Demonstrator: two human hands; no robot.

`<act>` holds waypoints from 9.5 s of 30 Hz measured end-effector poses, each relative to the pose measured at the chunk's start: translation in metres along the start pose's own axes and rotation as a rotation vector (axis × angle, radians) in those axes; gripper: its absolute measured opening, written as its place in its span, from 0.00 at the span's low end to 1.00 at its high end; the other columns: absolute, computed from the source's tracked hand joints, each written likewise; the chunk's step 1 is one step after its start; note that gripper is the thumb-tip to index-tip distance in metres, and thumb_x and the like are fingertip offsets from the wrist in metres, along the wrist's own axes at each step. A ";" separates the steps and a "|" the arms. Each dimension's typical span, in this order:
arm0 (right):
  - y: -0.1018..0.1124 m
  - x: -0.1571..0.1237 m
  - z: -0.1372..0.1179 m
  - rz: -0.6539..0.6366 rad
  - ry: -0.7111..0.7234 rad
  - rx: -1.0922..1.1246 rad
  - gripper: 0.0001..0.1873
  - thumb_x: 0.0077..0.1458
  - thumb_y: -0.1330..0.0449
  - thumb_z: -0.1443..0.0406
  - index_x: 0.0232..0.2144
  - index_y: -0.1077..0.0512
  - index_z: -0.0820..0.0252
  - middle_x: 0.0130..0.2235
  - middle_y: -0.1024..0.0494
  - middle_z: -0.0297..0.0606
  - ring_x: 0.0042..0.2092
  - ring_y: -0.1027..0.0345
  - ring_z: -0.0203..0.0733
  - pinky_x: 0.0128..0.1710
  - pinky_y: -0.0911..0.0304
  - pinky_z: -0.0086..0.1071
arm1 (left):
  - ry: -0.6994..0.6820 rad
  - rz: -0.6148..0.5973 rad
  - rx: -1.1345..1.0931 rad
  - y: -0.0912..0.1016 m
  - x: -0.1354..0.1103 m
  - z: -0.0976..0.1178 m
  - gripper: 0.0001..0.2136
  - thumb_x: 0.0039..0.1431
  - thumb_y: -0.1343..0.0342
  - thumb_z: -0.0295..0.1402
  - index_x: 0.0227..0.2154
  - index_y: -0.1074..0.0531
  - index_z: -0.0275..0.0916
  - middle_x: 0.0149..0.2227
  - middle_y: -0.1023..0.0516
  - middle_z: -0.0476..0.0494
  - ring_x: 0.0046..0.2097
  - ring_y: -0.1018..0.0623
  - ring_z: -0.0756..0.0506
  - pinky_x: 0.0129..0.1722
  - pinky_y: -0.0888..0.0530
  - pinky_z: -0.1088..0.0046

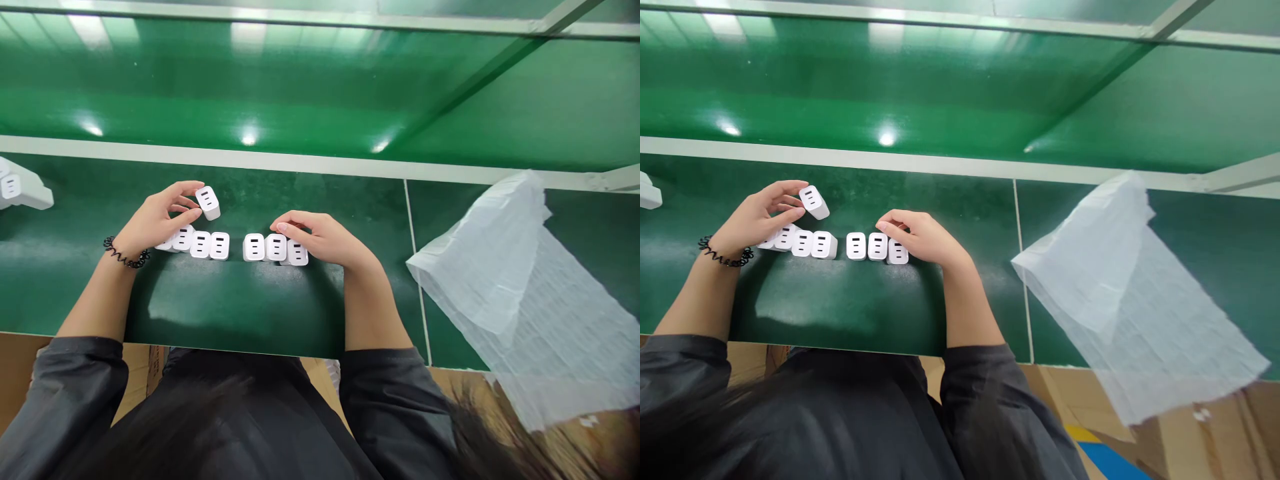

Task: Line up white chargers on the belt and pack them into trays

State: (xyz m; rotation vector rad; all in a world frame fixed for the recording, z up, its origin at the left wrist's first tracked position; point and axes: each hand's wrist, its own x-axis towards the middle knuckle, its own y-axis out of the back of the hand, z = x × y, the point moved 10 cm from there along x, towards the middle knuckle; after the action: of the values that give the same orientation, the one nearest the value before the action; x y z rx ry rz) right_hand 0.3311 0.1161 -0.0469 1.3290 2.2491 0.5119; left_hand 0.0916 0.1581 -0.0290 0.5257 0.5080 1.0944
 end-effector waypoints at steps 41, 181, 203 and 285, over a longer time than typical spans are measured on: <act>-0.033 -0.011 -0.021 -0.183 0.169 -0.278 0.27 0.60 0.41 0.50 0.58 0.34 0.51 0.56 0.26 0.39 0.54 0.30 0.51 0.52 0.33 0.43 | -0.056 0.132 0.075 0.048 -0.019 0.004 0.19 0.61 0.46 0.47 0.46 0.27 0.38 0.50 0.23 0.41 0.49 0.23 0.44 0.51 0.25 0.65; -0.045 0.056 -0.106 0.044 0.295 -0.478 0.20 0.66 0.51 0.65 0.57 0.31 0.57 0.61 0.31 0.42 0.58 0.33 0.51 0.52 0.33 0.45 | -0.234 -0.112 0.539 -0.007 -0.013 0.003 0.25 0.55 0.37 0.50 0.52 0.29 0.45 0.47 0.25 0.45 0.45 0.24 0.43 0.39 0.31 0.71; -0.076 0.044 -0.130 0.009 0.393 -0.548 0.24 0.58 0.39 0.60 0.56 0.34 0.53 0.54 0.24 0.43 0.53 0.28 0.50 0.52 0.33 0.44 | -0.314 0.426 0.554 0.062 -0.042 0.027 0.26 0.57 0.38 0.48 0.55 0.30 0.42 0.54 0.24 0.37 0.59 0.29 0.36 0.63 0.34 0.51; -0.014 -0.035 0.009 0.183 0.219 -0.197 0.29 0.58 0.37 0.54 0.59 0.35 0.53 0.54 0.23 0.42 0.51 0.27 0.51 0.45 0.27 0.44 | -0.606 -0.070 0.310 -0.067 -0.040 0.058 0.32 0.60 0.39 0.47 0.62 0.41 0.40 0.54 0.25 0.35 0.51 0.25 0.40 0.50 0.25 0.59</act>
State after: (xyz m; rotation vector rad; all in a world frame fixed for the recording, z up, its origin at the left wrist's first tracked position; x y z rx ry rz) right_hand 0.3407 0.0796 -0.0551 1.4414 2.1870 0.9594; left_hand 0.1592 0.0882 -0.0215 1.0605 0.1567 0.7379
